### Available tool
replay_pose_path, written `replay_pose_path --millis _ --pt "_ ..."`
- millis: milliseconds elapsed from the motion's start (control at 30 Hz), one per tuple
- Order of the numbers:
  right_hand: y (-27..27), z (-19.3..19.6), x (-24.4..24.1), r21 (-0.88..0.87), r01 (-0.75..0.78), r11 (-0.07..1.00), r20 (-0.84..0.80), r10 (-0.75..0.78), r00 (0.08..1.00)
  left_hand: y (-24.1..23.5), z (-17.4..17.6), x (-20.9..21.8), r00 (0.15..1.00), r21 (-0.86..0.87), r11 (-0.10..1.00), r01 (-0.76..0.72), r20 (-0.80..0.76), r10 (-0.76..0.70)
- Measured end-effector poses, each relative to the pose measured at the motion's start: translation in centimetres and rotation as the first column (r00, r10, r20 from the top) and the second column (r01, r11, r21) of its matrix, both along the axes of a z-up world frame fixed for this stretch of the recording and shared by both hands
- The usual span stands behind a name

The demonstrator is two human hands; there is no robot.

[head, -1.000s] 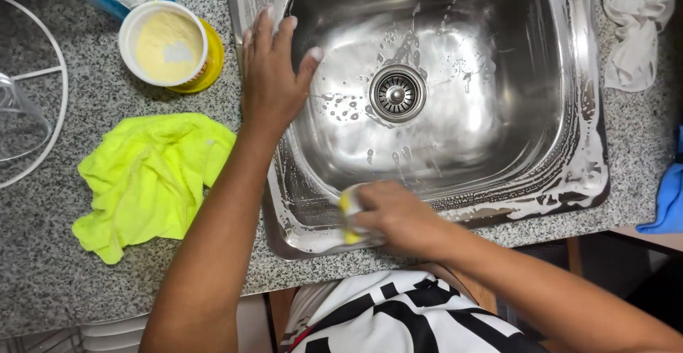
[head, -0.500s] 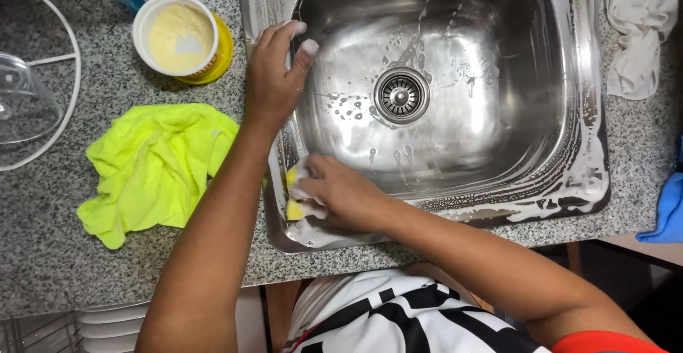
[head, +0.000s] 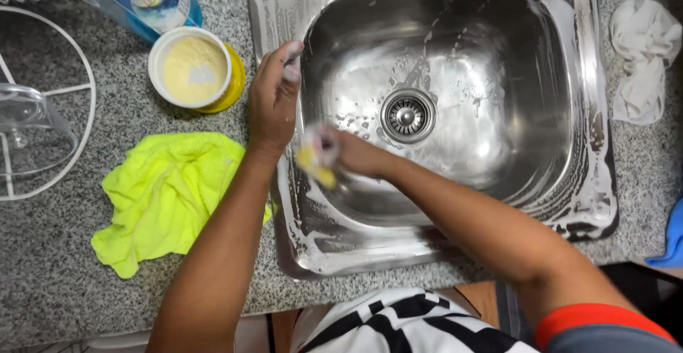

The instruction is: The person is cleaning a stainless steel sink by applying soap to a sponge and scrubbing the basin, faucet, and surrounding surfaces.

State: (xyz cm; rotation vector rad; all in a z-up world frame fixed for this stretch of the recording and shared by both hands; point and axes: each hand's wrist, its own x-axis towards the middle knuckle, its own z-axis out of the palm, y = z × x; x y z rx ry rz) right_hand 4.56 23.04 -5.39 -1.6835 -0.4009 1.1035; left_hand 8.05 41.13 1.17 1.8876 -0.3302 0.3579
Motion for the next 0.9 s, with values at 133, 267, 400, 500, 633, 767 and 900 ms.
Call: replay_pose_path --millis 133,267,400,500,633,767,900 --pt "2.6 -9.4 14.4 0.435 0.516 0.738 0.128 -0.618 0.776 0.2 -0.5 0.3 1.000 -0.035 0.999 -0.006 -0.016 0.005" --pt "4.3 -8.4 11.1 0.510 0.617 0.599 -0.193 -0.619 0.761 0.3 -0.8 0.4 1.000 -0.020 1.000 -0.024 0.011 0.024" --pt "-3.3 -7.8 -1.3 0.155 0.300 0.941 -0.472 -0.196 0.859 0.5 -0.8 0.3 1.000 -0.001 1.000 0.002 -0.014 -0.002" --pt "-3.6 -8.8 -1.2 -0.171 -0.357 0.918 -0.049 0.354 0.934 0.4 -1.0 0.6 1.000 -0.001 1.000 0.018 -0.005 -0.018" --pt "0.9 -11.8 7.2 0.061 0.284 0.957 0.057 -0.287 0.956 0.1 -1.6 0.8 1.000 0.035 0.999 -0.013 -0.008 0.013" --pt "0.0 -17.6 6.0 0.311 0.072 0.948 0.467 -0.218 0.857 -0.1 -1.4 0.8 1.000 0.066 0.998 -0.023 -0.005 0.024" --pt "-10.5 -15.8 -2.9 -0.100 -0.563 0.820 0.931 0.277 0.239 -0.3 -1.0 0.9 1.000 0.103 0.994 -0.031 0.007 0.030"
